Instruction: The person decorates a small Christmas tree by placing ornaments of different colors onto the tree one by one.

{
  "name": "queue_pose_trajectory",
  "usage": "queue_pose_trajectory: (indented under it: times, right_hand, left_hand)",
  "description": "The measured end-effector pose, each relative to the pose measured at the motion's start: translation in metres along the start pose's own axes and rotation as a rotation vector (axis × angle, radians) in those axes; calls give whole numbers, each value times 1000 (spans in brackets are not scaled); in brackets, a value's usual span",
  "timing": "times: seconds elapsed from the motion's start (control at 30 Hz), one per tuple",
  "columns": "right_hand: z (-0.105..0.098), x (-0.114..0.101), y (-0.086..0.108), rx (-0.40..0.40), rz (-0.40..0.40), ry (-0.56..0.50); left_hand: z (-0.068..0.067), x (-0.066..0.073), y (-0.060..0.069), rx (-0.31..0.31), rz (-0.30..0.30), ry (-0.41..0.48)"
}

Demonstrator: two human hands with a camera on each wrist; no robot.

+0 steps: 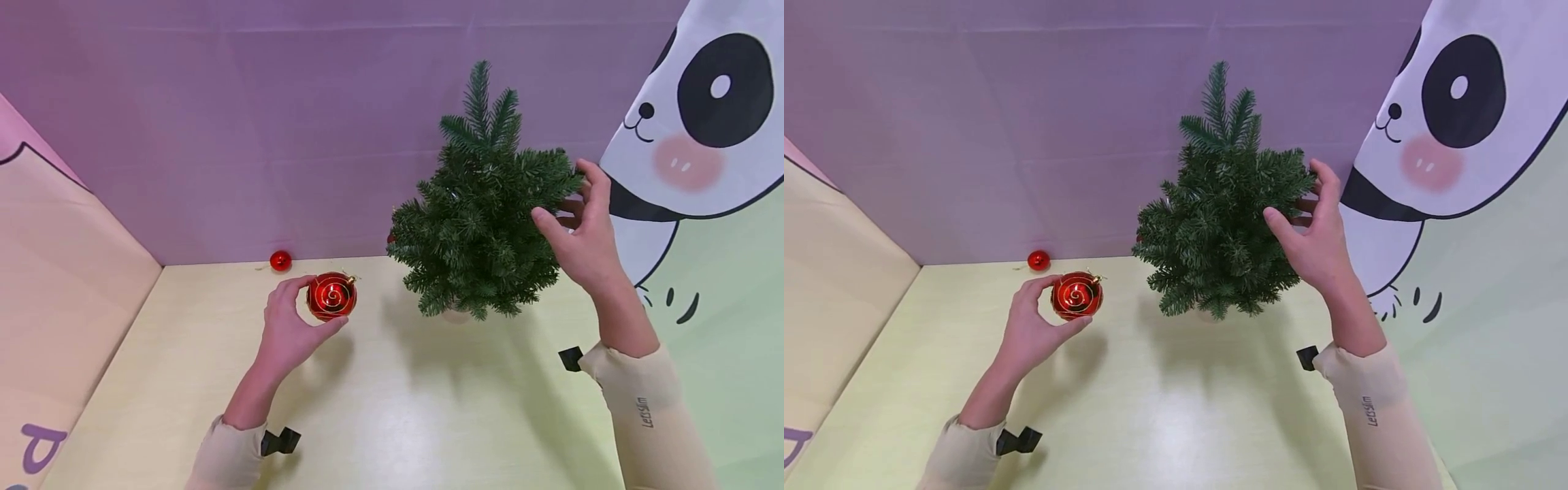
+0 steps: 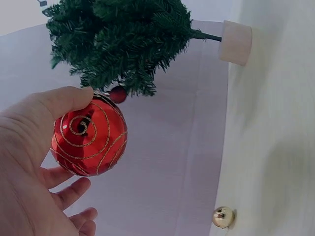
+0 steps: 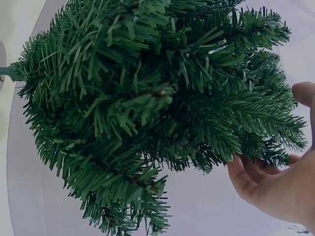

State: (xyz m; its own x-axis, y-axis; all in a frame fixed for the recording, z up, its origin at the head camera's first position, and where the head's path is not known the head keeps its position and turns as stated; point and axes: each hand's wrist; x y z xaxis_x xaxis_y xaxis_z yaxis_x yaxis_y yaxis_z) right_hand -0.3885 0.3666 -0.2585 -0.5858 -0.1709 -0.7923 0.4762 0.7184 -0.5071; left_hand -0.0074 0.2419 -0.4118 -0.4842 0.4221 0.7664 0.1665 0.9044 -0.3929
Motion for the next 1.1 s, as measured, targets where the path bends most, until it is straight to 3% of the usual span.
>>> queue_pose_trajectory:
  times: [0.6, 0.9, 1.1]
  right_hand:
    - [-6, 3, 2, -10, 8, 7]
    - [-6, 5, -1, -4, -35, 1]
    - [-1, 1, 5, 53, -117, 109]
  left_hand:
    - [-6, 34, 18, 7, 2, 119]
    - [-2, 54, 29, 10, -33, 163]
    - [-2, 63, 37, 39, -38, 155]
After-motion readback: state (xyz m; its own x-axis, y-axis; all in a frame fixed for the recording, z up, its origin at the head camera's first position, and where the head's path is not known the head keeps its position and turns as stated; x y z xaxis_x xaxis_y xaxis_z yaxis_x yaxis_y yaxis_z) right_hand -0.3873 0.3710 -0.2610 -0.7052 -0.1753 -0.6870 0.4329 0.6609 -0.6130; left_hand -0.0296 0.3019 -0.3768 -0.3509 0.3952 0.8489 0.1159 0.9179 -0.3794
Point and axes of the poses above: each hand's wrist, its own y-axis away from the middle knuckle, its own z-axis out of the palm, x = y × z, and after that the axes turned 12 degrees about x, right-handed
